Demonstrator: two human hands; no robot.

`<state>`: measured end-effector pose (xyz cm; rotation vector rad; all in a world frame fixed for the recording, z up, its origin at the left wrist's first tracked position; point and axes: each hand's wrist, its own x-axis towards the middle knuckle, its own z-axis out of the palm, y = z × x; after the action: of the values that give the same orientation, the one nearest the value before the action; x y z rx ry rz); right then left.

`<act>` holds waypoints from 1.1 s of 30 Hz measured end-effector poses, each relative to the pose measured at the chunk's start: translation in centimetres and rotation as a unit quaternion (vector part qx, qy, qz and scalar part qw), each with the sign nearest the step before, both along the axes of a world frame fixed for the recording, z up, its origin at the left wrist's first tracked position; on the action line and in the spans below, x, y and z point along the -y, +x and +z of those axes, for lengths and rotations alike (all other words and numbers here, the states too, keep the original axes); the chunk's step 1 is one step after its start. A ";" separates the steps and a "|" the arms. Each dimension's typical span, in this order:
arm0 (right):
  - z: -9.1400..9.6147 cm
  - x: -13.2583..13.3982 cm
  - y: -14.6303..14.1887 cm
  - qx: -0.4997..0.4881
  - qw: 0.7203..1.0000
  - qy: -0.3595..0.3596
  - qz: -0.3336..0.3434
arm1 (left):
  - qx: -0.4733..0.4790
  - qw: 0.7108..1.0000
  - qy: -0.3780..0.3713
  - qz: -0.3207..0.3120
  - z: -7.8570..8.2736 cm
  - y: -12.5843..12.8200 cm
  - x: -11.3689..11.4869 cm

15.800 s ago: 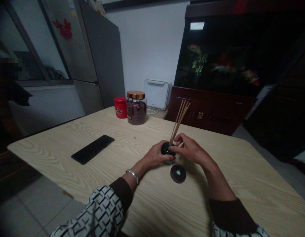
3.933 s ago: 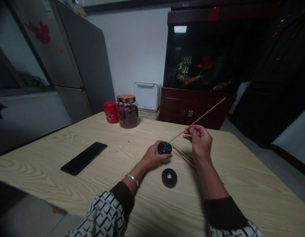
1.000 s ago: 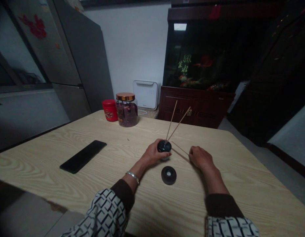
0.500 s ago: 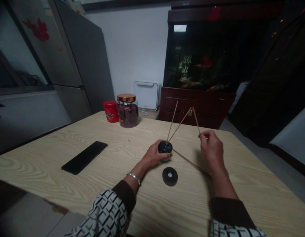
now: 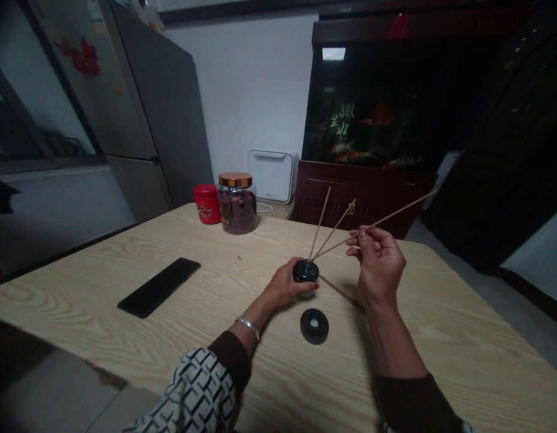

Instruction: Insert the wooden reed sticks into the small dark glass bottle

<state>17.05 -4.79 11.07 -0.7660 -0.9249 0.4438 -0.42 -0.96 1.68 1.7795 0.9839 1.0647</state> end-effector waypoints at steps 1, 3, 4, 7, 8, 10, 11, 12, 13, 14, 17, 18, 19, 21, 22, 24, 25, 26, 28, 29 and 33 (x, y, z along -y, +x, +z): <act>-0.1 -0.1 -0.2 0.019 1.000 0.002 -0.008 | -0.003 1.000 0.001 0.002 0.0 0.0 0.0; -0.3 -0.3 -0.4 0.051 0.999 -0.003 -0.015 | -0.007 1.000 0.002 0.006 -0.1 0.0 -0.1; -0.4 -0.3 -0.5 0.063 0.998 -0.007 -0.014 | -0.008 1.000 0.002 0.007 -0.2 0.0 -0.1; -0.8 -0.4 -1.0 0.096 0.995 -0.028 -0.006 | -0.007 1.000 0.004 0.006 -0.2 0.1 -0.1; -0.9 -0.4 -1.2 0.107 0.994 -0.038 0.001 | -0.008 1.000 0.004 0.006 -0.2 0.1 -0.1; -1.3 -0.5 -1.6 0.128 0.989 -0.064 0.024 | -0.009 1.000 0.003 0.008 -0.1 0.0 -0.1; -1.6 -0.6 -1.9 0.137 0.987 -0.080 0.037 | -0.010 1.000 0.002 0.009 0.0 0.0 0.0; -1.8 -0.6 -2.1 0.147 0.983 -0.097 0.046 | -0.010 1.000 0.001 0.008 0.0 0.0 0.0; -2.1 -0.7 -2.2 0.161 0.979 -0.116 0.051 | -0.010 1.000 0.000 0.008 0.0 0.0 0.0; -2.3 -0.8 -2.3 0.178 0.973 -0.136 0.053 | -0.010 1.000 0.000 0.006 0.0 -0.1 0.0; -2.8 -0.9 -1.7 0.222 0.956 -0.186 0.047 | -0.008 1.000 0.005 0.004 -0.1 -0.1 -0.1; -3.0 -0.9 -1.0 0.234 0.951 -0.198 0.047 | -0.007 1.000 0.009 0.005 -0.2 -0.1 -0.1; -3.2 -0.9 -0.1 0.254 0.943 -0.210 0.045 | -0.005 1.000 0.012 0.005 -0.2 -0.1 -0.2; -3.9 -0.7 2.3 0.333 0.912 -0.237 0.033 | -0.003 1.000 0.015 0.004 -0.3 0.0 -0.2; -4.4 -0.6 3.6 0.394 0.882 -0.257 0.023 | -0.002 1.000 0.014 0.004 -0.3 0.0 -0.2; -5.6 -0.4 6.0 0.515 0.795 -0.322 0.011 | -0.002 1.000 0.012 0.002 -0.2 0.0 -0.1; -6.1 -0.3 6.8 0.559 0.747 -0.360 0.007 | -0.001 1.000 0.012 0.003 -0.2 0.0 -0.1; -6.6 -0.1 7.3 0.590 0.705 -0.394 0.005 | 0.000 1.000 0.011 0.003 -0.2 0.0 -0.1; -7.3 0.0 7.7 0.622 0.649 -0.438 -0.002 | 0.003 1.000 0.008 0.002 -0.2 0.0 -0.1; -7.4 0.0 7.6 0.629 0.635 -0.448 -0.006 | 0.005 1.000 0.007 0.001 -0.2 0.0 -0.1; -7.4 -0.3 7.0 0.638 0.622 -0.455 -0.003 | 0.005 1.000 0.010 0.000 -0.4 -0.1 -0.2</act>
<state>24.08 -4.45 3.71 -2.1777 -2.0713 0.2871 -0.47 -0.79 1.30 1.7881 0.9691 1.0861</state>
